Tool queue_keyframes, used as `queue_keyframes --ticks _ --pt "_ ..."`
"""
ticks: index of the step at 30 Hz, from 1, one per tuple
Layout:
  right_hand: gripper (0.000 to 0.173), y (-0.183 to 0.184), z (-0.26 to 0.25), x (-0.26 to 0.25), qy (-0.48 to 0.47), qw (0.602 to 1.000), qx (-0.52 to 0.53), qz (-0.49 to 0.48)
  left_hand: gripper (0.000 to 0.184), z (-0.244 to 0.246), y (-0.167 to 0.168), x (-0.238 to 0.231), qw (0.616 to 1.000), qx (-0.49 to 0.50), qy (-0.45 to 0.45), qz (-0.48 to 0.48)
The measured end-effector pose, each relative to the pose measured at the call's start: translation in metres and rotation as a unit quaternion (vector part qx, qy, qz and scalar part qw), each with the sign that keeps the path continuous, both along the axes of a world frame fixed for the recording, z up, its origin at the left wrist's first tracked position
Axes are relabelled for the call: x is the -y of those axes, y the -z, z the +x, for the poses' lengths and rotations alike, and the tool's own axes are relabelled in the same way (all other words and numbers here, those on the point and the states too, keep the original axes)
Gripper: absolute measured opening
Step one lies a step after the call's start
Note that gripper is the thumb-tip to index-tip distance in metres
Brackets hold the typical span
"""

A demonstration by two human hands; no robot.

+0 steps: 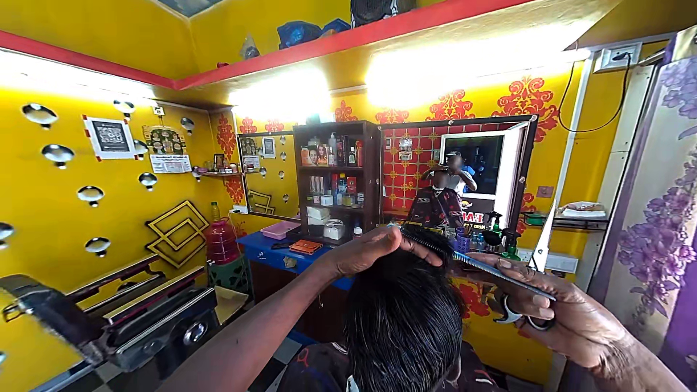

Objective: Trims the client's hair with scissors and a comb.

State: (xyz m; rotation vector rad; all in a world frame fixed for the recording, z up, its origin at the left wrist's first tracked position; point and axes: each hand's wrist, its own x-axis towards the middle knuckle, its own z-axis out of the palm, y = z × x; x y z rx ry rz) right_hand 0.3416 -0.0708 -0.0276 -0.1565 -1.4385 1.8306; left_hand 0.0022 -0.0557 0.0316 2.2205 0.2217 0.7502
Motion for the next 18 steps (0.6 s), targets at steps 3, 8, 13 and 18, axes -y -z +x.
queue_keyframes --ticks 3,8,13,18 --pt "0.033 -0.027 -0.010 0.012 0.051 0.998 0.027 -0.021 0.102 0.005 -0.006 0.003 1.000 -0.002 -0.011 0.006" --pt "0.029 -0.052 -0.005 0.018 0.106 0.991 0.082 0.003 0.101 0.011 -0.010 -0.004 1.000 -0.010 0.004 0.029" --pt "0.031 -0.039 -0.006 0.021 0.109 0.993 0.032 -0.013 0.099 0.016 -0.015 0.000 1.000 -0.005 0.012 0.025" --pt "0.035 -0.009 -0.005 0.009 0.029 0.997 -0.065 -0.019 0.096 0.021 -0.018 0.004 0.999 0.002 0.001 0.054"
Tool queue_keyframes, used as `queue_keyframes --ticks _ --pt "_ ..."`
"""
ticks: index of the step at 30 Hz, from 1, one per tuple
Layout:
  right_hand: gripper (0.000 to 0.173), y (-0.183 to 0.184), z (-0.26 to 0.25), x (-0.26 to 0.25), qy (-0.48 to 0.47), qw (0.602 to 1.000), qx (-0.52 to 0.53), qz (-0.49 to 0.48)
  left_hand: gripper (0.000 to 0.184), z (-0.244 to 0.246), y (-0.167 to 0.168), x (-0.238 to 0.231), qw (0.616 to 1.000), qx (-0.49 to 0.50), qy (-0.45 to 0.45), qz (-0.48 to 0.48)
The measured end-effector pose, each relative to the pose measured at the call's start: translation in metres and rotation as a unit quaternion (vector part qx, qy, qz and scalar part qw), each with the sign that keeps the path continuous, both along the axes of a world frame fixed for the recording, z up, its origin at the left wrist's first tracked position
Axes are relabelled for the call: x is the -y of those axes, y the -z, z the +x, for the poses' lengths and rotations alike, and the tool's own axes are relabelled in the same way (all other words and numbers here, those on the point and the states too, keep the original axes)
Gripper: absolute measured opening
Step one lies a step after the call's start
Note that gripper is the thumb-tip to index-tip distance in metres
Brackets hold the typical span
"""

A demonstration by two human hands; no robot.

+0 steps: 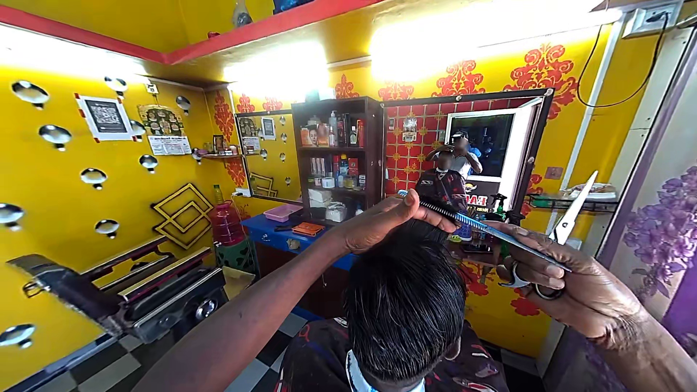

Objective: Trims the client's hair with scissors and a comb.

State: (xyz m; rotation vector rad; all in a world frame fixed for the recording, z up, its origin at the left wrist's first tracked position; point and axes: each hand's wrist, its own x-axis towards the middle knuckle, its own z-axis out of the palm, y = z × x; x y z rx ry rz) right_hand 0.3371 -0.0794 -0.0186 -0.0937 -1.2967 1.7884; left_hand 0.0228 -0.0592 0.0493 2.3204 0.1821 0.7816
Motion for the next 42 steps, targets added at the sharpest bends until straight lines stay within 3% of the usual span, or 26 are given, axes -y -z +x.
queue_keyframes --ticks 5,7,9,10,12,14,16,17,19,21,22,23,24,26,29,33,42 --pt "0.030 -0.011 -0.004 0.010 0.081 0.996 -0.045 -0.001 0.088 0.004 0.000 0.005 0.999 0.003 -0.037 0.001" --pt "0.031 -0.016 -0.006 0.013 0.134 0.988 0.042 0.071 0.084 0.005 0.001 0.006 0.998 0.016 -0.053 -0.006" --pt "0.029 -0.017 -0.014 0.021 0.178 0.961 0.152 0.149 0.071 0.006 0.004 0.013 0.993 0.035 -0.107 -0.035" --pt "0.029 -0.016 -0.018 0.025 0.179 0.945 0.195 0.191 0.073 0.007 0.005 0.015 0.991 0.037 -0.112 -0.055" --pt "0.033 -0.017 -0.018 0.025 0.223 0.889 0.276 0.288 0.061 0.010 0.002 0.015 0.992 0.008 -0.106 -0.063" --pt "0.044 -0.019 -0.008 0.015 0.329 0.777 0.384 0.375 0.048 0.009 -0.001 0.013 0.995 -0.017 -0.087 -0.048" --pt "0.040 -0.023 0.009 0.000 0.384 0.678 0.511 0.363 0.043 0.011 -0.004 0.015 0.996 -0.011 -0.085 -0.031" --pt "0.035 -0.028 0.016 -0.007 0.356 0.661 0.582 0.312 0.042 0.012 -0.005 0.016 0.996 -0.012 -0.089 -0.022" --pt "0.032 -0.034 0.028 -0.025 0.245 0.681 0.658 0.209 0.040 0.013 -0.007 0.017 0.995 -0.017 -0.098 -0.017" --pt "0.028 -0.039 0.042 -0.036 0.129 0.746 0.634 0.159 0.039 0.011 -0.008 0.017 0.994 -0.024 -0.107 -0.013" --pt "0.040 -0.040 0.046 -0.038 0.092 0.774 0.608 0.149 0.039 0.010 -0.008 0.017 0.994 -0.023 -0.110 -0.013" --pt "0.056 -0.041 0.049 -0.040 0.062 0.794 0.585 0.153 0.038 0.009 -0.008 0.016 0.994 -0.021 -0.111 -0.012" --pt "0.061 -0.043 0.050 -0.040 0.049 0.807 0.565 0.162 0.038 0.009 -0.007 0.015 0.993 -0.019 -0.113 -0.011" --pt "0.043 -0.044 0.043 -0.034 0.087 0.816 0.540 0.186 0.038 0.008 -0.007 0.014 0.993 -0.016 -0.118 -0.008" --pt "0.036 -0.047 0.027 -0.027 0.160 0.768 0.560 0.266 0.039 0.007 -0.005 0.013 0.993 -0.015 -0.118 0.003" --pt "0.060 -0.062 0.008 -0.020 0.175 0.660 0.649 0.334 0.038 0.006 -0.004 0.012 0.993 -0.007 -0.113 0.012" --pt "0.049 -0.103 -0.022 -0.015 0.160 0.595 0.676 0.405 0.033 0.007 -0.007 0.019 0.991 -0.016 -0.130 0.016"
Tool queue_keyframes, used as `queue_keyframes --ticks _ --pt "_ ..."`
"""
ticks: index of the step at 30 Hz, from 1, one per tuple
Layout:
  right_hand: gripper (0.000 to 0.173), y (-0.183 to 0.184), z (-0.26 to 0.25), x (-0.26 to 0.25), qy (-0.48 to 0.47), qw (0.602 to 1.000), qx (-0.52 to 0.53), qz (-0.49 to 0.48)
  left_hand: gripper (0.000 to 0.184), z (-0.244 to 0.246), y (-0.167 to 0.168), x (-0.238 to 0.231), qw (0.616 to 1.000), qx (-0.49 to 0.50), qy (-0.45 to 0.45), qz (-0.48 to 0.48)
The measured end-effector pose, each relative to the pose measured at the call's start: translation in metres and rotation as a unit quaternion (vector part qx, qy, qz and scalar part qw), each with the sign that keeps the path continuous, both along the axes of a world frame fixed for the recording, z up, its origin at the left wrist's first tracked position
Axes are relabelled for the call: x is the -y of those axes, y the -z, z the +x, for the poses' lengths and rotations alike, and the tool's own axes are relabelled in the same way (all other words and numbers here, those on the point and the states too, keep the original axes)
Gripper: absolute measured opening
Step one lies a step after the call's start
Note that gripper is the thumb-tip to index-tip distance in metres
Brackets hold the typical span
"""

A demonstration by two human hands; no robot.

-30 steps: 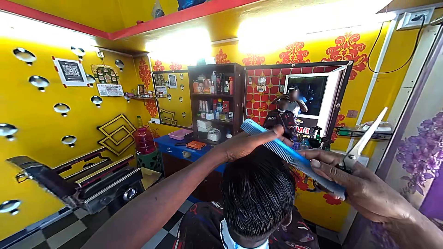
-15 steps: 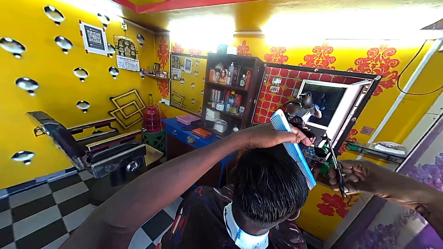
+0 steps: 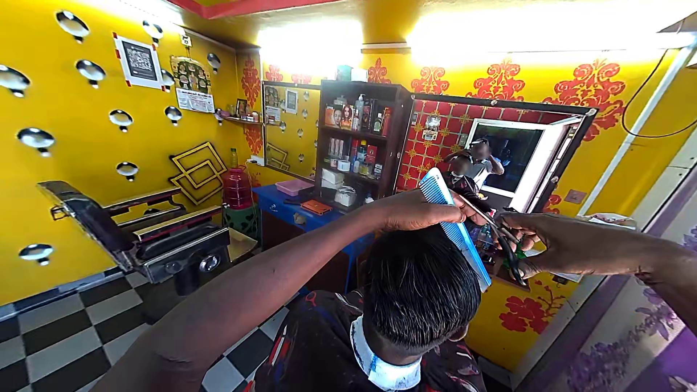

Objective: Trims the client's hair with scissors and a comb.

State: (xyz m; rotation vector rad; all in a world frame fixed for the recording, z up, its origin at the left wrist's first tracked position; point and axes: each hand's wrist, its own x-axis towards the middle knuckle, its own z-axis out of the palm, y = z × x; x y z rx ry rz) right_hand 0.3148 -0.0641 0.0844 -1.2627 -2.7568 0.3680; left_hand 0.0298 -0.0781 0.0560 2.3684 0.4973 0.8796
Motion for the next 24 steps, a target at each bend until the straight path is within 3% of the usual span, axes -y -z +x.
queue_keyframes --ticks 5,10,18,21,24 --pt "0.034 -0.008 0.008 -0.001 -0.015 0.999 -0.020 -0.025 0.036 0.000 0.002 -0.005 1.000 0.001 0.018 0.015" --pt "0.031 -0.008 0.023 -0.006 -0.023 0.996 -0.051 -0.071 0.036 0.000 0.002 -0.006 1.000 -0.004 0.024 0.007" --pt "0.038 -0.020 0.016 0.000 -0.013 0.998 0.023 -0.064 0.036 0.002 0.001 -0.003 1.000 -0.015 0.014 0.010" --pt "0.035 -0.023 0.015 0.002 -0.040 0.998 0.009 -0.050 0.036 0.003 0.002 -0.003 0.999 -0.021 0.016 0.022" --pt "0.043 -0.030 0.018 0.000 -0.062 0.997 0.031 -0.042 0.035 0.004 0.003 -0.005 0.999 -0.016 0.025 0.028"
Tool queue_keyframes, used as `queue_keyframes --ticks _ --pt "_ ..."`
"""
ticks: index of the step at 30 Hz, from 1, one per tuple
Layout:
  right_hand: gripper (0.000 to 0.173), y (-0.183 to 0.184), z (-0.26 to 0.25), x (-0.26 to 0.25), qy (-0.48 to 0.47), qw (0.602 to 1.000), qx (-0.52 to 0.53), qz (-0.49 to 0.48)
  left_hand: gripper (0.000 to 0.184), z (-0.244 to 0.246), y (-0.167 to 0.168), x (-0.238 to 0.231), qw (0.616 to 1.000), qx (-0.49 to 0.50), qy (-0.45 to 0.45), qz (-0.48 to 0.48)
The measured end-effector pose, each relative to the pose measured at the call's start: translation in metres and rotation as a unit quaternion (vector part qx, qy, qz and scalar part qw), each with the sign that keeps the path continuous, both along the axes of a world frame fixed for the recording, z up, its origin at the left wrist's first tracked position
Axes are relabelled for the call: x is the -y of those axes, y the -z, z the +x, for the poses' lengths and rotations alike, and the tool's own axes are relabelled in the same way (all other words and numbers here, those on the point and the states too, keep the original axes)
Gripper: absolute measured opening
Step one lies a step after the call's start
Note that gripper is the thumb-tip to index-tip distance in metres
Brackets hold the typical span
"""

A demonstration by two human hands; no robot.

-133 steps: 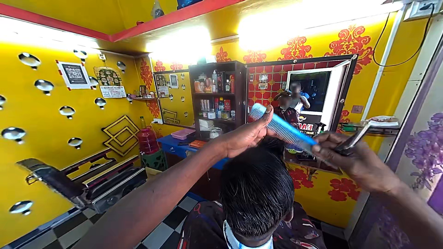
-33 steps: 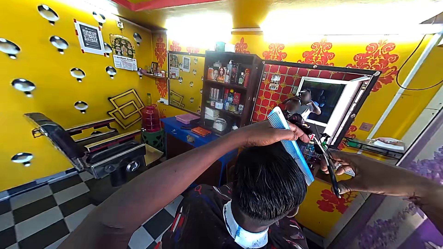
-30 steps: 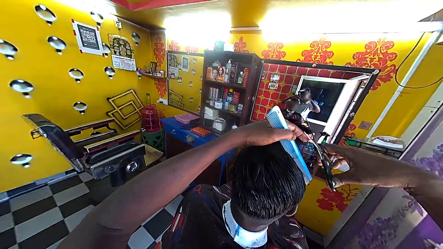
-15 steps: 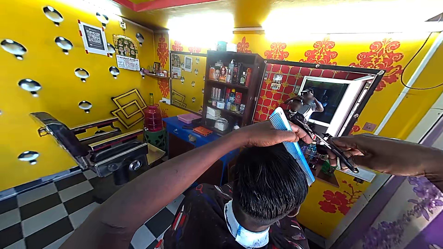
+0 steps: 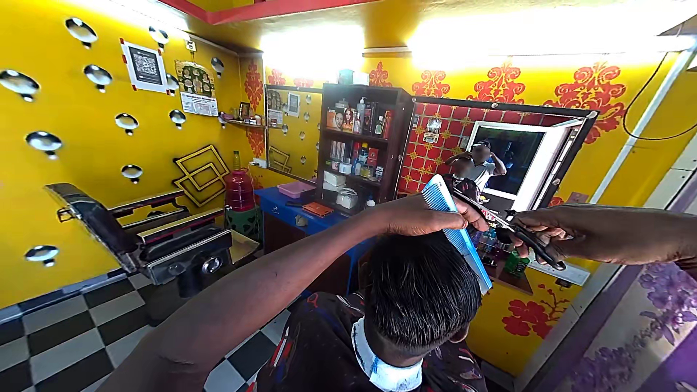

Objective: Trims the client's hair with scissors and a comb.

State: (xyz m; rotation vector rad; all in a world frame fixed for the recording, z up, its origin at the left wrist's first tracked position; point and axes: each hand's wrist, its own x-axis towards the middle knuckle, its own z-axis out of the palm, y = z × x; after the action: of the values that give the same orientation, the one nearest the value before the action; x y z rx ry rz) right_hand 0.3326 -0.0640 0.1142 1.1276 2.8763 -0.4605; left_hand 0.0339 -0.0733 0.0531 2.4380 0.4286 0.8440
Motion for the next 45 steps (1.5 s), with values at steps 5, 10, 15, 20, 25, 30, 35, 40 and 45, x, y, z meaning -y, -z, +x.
queue_keyframes --ticks 5,10,15,20,25,30,35,40,45 --pt "0.034 0.000 0.003 0.002 0.013 0.999 -0.026 -0.046 0.035 0.000 0.001 -0.001 1.000 0.000 0.008 -0.007" --pt "0.028 0.009 0.009 -0.005 0.015 0.996 -0.070 -0.052 0.035 0.001 0.000 0.001 1.000 -0.007 0.005 -0.012" --pt "0.033 0.091 0.000 -0.015 0.118 0.899 -0.408 -0.107 0.040 0.003 -0.001 0.005 0.999 0.003 -0.004 -0.049" --pt "0.029 0.161 -0.014 -0.004 0.100 0.780 -0.590 -0.182 0.045 0.000 0.000 0.007 0.997 0.033 -0.010 -0.076" --pt "0.038 0.164 -0.030 0.021 0.032 0.864 -0.503 0.009 0.050 0.003 -0.002 0.014 0.994 0.025 -0.029 -0.098" --pt "0.038 0.127 -0.016 0.028 -0.021 0.816 -0.571 0.088 0.068 0.000 -0.006 0.028 0.993 0.035 -0.036 -0.107" --pt "0.021 0.134 -0.022 -0.008 0.164 0.764 -0.616 -0.103 0.070 0.003 -0.010 0.033 0.997 -0.024 0.013 -0.071" --pt "0.020 0.170 -0.014 -0.035 0.065 0.750 -0.578 -0.315 0.071 0.002 -0.013 0.035 0.998 0.009 0.052 -0.026" --pt "0.041 0.174 -0.010 -0.025 -0.032 0.760 -0.584 -0.284 0.059 -0.068 -0.005 0.027 0.993 0.118 -0.025 0.005"
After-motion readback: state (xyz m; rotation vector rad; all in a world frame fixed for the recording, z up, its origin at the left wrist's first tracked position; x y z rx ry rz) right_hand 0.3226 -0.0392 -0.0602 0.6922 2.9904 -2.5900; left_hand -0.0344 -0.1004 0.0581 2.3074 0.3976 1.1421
